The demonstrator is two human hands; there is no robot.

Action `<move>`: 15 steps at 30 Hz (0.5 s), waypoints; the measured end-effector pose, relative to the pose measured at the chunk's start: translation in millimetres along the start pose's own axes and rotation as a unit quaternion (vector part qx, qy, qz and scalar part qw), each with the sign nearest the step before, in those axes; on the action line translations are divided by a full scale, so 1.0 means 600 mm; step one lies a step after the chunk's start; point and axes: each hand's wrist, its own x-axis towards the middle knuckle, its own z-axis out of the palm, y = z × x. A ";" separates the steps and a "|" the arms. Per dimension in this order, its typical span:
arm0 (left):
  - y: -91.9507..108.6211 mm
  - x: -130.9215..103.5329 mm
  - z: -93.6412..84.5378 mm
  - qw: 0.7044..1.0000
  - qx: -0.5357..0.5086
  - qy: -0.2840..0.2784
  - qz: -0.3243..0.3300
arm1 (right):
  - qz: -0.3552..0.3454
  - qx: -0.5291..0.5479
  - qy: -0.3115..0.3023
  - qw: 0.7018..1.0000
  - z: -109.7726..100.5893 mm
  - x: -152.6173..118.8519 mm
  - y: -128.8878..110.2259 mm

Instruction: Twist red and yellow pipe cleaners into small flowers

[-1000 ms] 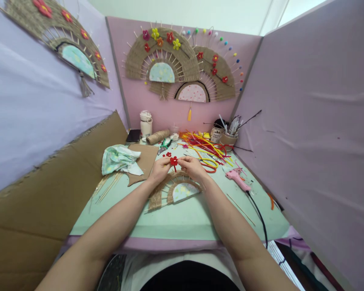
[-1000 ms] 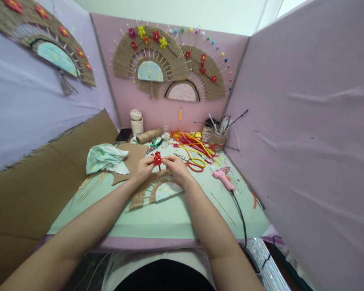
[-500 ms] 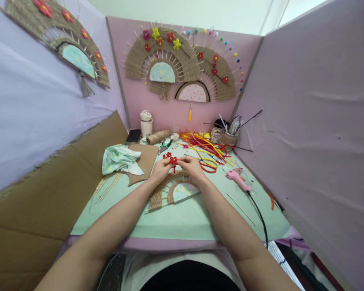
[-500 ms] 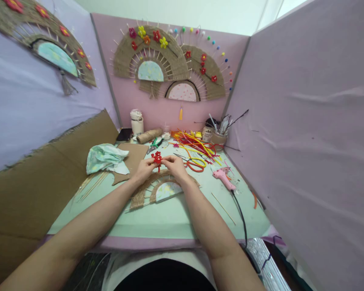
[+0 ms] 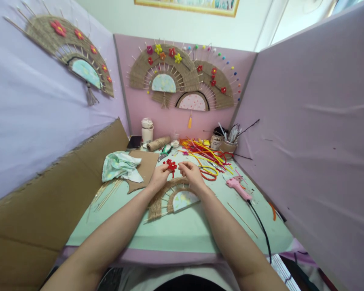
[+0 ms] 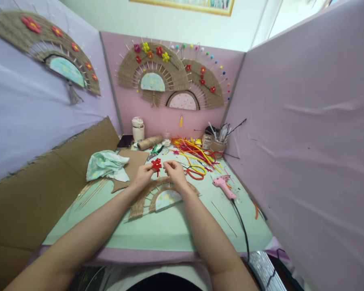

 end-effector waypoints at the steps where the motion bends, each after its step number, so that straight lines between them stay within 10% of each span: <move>1: -0.001 0.001 -0.002 0.999 0.019 -0.002 0.026 | 0.018 0.015 -0.013 1.000 -0.002 0.002 0.001; 8: -0.001 0.000 -0.004 0.992 0.070 -0.038 0.098 | 0.059 0.018 -0.087 0.994 -0.008 0.000 0.003; 15: 0.005 -0.002 -0.002 0.996 0.076 -0.033 0.033 | 0.105 0.078 -0.060 0.990 -0.001 -0.003 0.005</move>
